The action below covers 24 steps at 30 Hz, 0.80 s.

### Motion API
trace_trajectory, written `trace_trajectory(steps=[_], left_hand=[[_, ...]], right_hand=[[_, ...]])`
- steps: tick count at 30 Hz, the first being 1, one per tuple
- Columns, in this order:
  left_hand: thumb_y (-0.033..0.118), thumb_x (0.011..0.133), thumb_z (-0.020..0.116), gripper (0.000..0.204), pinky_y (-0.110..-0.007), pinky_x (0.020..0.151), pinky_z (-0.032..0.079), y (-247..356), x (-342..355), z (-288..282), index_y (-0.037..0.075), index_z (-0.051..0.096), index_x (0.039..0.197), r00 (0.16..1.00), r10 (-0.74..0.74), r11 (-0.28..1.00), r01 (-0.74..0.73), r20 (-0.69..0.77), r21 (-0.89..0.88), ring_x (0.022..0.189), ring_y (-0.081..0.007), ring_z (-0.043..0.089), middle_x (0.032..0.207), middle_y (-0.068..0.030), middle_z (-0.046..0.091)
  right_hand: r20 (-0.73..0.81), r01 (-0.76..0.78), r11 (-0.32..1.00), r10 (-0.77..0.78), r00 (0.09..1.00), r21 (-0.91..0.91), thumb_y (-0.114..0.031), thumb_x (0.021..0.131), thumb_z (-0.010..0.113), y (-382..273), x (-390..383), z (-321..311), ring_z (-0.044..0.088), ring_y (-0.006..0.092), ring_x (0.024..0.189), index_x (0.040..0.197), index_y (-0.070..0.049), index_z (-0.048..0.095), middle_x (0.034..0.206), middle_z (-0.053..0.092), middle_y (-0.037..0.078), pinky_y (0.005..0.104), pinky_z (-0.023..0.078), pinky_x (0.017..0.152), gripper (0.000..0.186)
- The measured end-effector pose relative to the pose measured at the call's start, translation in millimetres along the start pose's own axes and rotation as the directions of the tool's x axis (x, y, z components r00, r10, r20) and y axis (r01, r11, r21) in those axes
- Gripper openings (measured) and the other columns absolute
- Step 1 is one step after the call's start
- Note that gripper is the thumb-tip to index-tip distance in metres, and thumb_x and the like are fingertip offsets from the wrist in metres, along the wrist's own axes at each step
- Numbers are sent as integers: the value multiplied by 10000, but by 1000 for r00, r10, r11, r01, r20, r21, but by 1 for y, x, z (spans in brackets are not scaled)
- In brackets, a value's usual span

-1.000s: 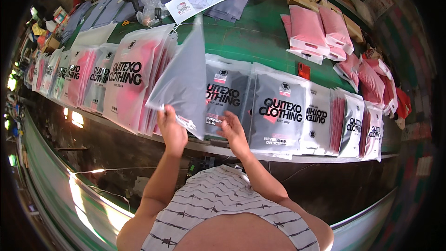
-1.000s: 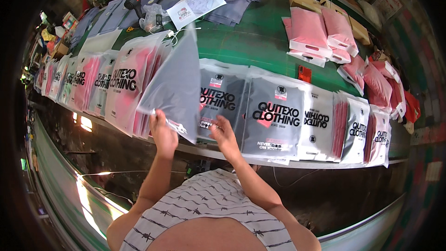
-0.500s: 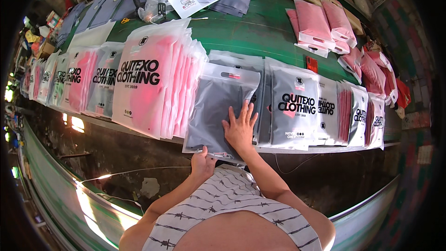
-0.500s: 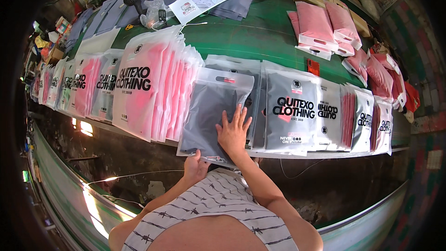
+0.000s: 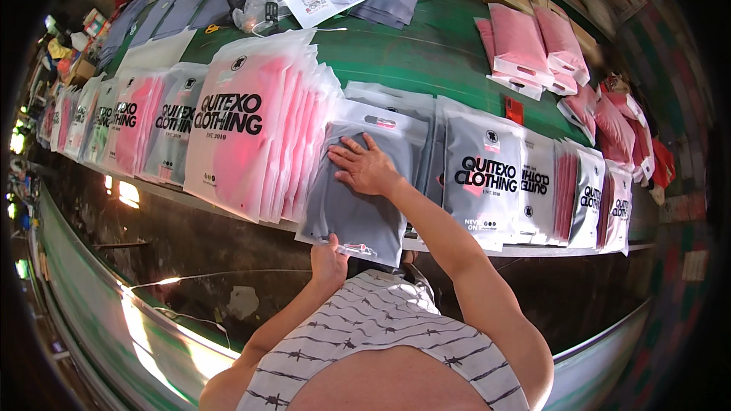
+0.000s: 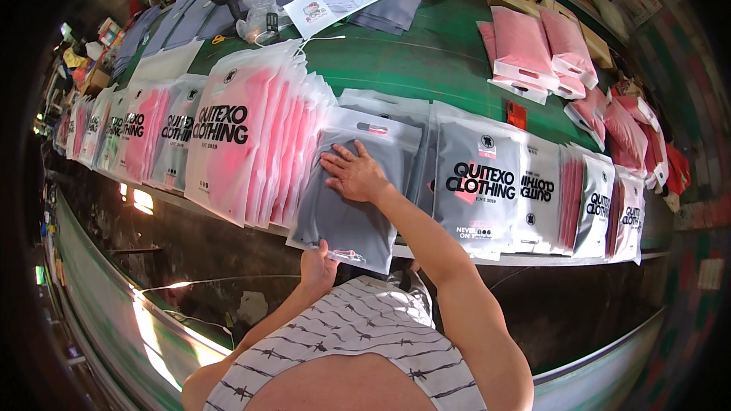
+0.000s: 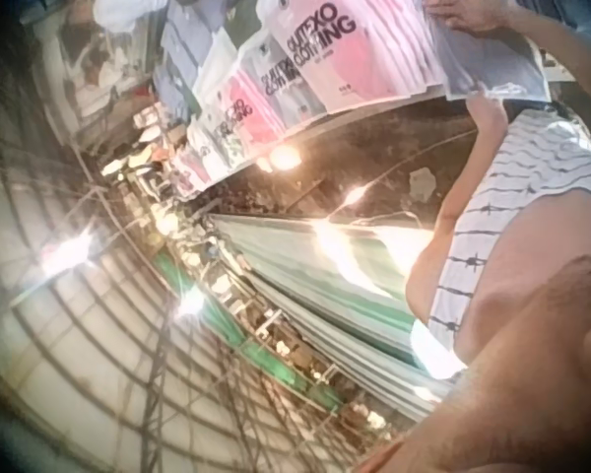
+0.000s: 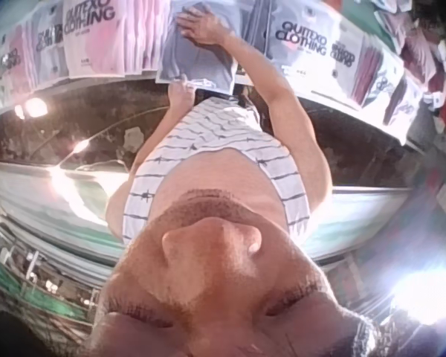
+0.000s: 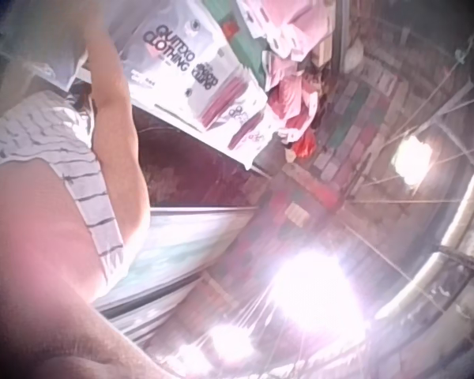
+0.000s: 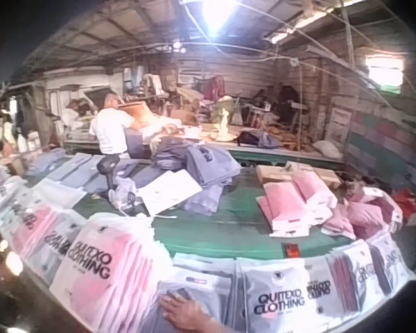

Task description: The person sorts packaged clothing items on a green table, picking up individual plastic-wrapped garments, briefly inspecting them, and placing them into neat stacks. The person handles both pink and gray packages repeatedly throughout the clip.

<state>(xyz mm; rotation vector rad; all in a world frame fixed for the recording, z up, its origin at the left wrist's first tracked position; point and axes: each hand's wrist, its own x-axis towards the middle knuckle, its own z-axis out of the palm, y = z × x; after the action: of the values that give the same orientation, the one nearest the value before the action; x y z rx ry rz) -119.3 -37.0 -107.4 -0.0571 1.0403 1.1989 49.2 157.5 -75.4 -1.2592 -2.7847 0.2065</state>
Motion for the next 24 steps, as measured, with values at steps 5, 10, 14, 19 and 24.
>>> trace_trajectory(steps=[5, 10, 14, 19, 24], left_hand=[[2, 1061, 438, 333, -576, 978, 528, 2, -3, 14, -5, 410, 1393, 992, 122, 993, -122, -23, 2, 1129, -227, 516, 1302, -102, 458], [43, 1053, 513, 277, -426, 984, 502, 8, -9, 45, 0, 499, 1326, 932, 362, 912, -360, 27, 199, 1056, -162, 546, 1195, -71, 563], [105, 1049, 570, 262, -299, 915, 476, 31, -22, 76, -8, 550, 1285, 864, 464, 798, -503, 194, 333, 992, -113, 578, 1142, -52, 625], [140, 1055, 568, 295, -263, 865, 473, 57, -54, 146, -26, 554, 1300, 658, 611, 625, -742, 441, 241, 990, -96, 579, 1149, -54, 644], [71, 935, 655, 318, -414, 1070, 431, 42, -85, 178, -78, 611, 1212, 175, 157, 201, -969, 972, 142, 1295, -317, 557, 1373, -259, 584]], right_hand=[[-23, -172, 985, 172, 985, 30, -535, 1057, 345, 26, 9, -4, 221, 283, 1548, 1547, -179, 426, 1647, 332, 7, 616, 166, 1220, 611], [-159, -622, 782, 618, 770, 30, -530, 1046, 389, 41, 5, 8, 226, 373, 1535, 1528, -125, 445, 1645, 287, 176, 684, 189, 1177, 632], [53, -672, 669, 695, 717, 319, -503, 1053, 410, -8, -17, -49, 318, 412, 1492, 1462, 8, 491, 1587, 347, 278, 630, 253, 1181, 659], [-172, 3, 494, 298, 939, 870, -611, 904, 655, -78, -114, -108, 246, 439, 1515, 1581, 60, 183, 1631, 211, 315, 454, 234, 1240, 1064], [-152, 57, 154, 721, 676, 986, -302, 789, 878, -98, -163, -154, 561, 262, 1238, 1547, 20, 300, 1358, 554, 167, 361, 435, 1059, 1006]])
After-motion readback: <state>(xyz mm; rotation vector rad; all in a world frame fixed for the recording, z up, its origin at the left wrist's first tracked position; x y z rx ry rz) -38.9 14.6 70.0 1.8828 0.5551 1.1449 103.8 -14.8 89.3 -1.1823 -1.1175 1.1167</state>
